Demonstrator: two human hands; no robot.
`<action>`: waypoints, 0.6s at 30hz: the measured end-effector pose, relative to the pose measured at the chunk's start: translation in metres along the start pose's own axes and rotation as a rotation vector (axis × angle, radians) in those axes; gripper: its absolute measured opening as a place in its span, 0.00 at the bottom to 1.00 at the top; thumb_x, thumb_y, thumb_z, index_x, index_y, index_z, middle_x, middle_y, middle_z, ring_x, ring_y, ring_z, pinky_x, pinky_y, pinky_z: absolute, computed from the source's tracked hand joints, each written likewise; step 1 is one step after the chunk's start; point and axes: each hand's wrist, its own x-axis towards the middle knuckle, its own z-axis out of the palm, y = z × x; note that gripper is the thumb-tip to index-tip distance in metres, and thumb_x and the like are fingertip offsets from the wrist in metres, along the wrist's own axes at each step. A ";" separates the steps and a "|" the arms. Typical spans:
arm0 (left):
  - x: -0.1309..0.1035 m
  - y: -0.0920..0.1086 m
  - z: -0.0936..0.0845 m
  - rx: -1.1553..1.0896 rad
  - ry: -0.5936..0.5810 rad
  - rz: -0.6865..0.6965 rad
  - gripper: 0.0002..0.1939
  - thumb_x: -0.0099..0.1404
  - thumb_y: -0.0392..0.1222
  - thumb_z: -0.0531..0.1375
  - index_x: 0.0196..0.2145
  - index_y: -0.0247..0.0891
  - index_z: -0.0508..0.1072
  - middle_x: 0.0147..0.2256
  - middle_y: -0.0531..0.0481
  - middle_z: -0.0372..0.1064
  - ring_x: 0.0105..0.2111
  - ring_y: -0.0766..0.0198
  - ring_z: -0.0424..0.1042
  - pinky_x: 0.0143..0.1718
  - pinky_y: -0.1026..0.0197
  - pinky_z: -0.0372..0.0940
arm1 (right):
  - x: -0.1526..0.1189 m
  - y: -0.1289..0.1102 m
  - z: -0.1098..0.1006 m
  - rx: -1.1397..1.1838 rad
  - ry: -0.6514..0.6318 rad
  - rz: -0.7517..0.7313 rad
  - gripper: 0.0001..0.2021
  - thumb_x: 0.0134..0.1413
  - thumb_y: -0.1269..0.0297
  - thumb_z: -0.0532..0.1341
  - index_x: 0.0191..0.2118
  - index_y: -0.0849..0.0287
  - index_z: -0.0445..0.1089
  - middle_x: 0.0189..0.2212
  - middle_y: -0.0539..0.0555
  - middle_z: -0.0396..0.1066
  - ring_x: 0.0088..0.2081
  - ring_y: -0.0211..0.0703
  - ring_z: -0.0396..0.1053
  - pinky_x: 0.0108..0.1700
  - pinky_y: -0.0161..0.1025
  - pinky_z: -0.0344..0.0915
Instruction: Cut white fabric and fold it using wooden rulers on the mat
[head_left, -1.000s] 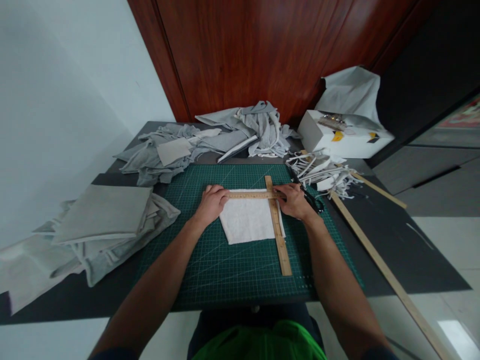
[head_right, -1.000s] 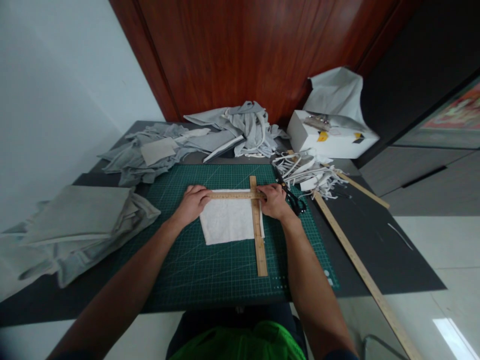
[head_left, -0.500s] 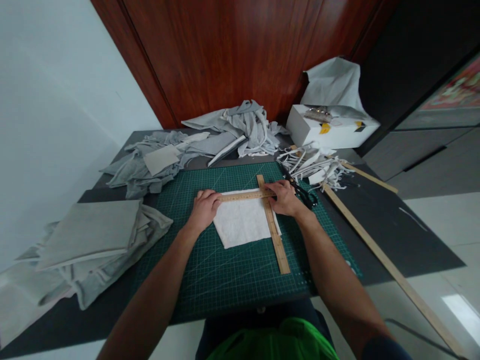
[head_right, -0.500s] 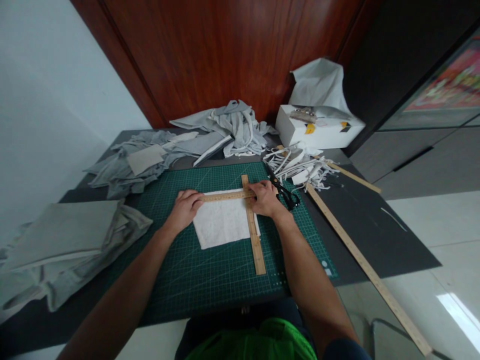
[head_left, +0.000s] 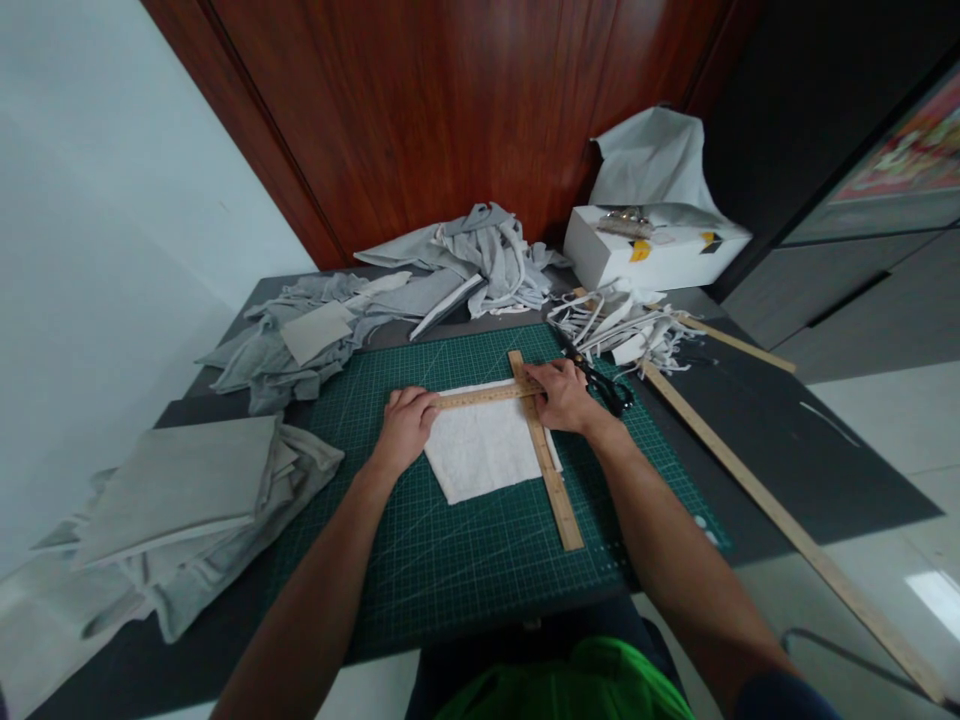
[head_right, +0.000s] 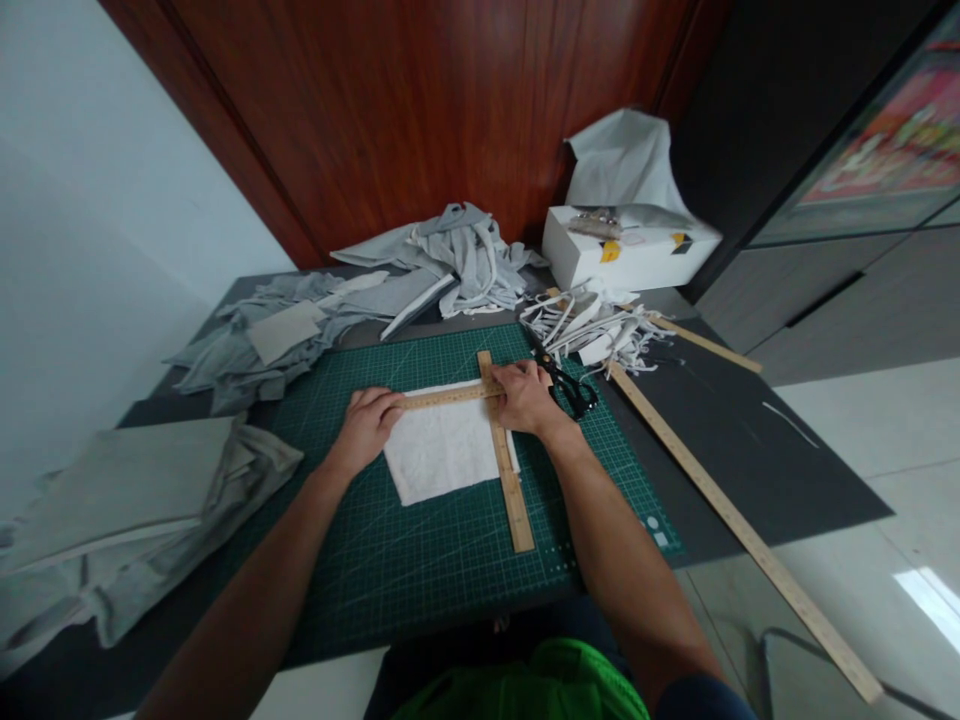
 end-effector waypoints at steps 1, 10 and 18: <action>0.000 0.000 0.000 -0.001 -0.002 -0.002 0.13 0.74 0.40 0.58 0.49 0.42 0.81 0.49 0.43 0.75 0.51 0.50 0.69 0.57 0.46 0.65 | 0.000 0.000 0.000 -0.003 0.001 0.007 0.32 0.53 0.70 0.62 0.66 0.56 0.70 0.62 0.60 0.73 0.62 0.67 0.60 0.62 0.61 0.57; 0.001 -0.001 0.001 -0.021 -0.001 -0.004 0.14 0.74 0.41 0.57 0.49 0.42 0.82 0.49 0.42 0.75 0.50 0.49 0.69 0.58 0.44 0.65 | 0.000 -0.001 -0.001 0.012 0.036 0.061 0.21 0.52 0.68 0.63 0.53 0.56 0.78 0.56 0.62 0.73 0.59 0.65 0.61 0.61 0.61 0.58; 0.001 0.001 0.000 -0.022 -0.007 -0.014 0.14 0.74 0.41 0.57 0.49 0.41 0.82 0.49 0.43 0.75 0.51 0.50 0.69 0.58 0.44 0.65 | -0.001 -0.003 -0.003 0.051 0.030 0.070 0.20 0.51 0.69 0.63 0.52 0.55 0.78 0.56 0.59 0.74 0.60 0.64 0.61 0.60 0.59 0.60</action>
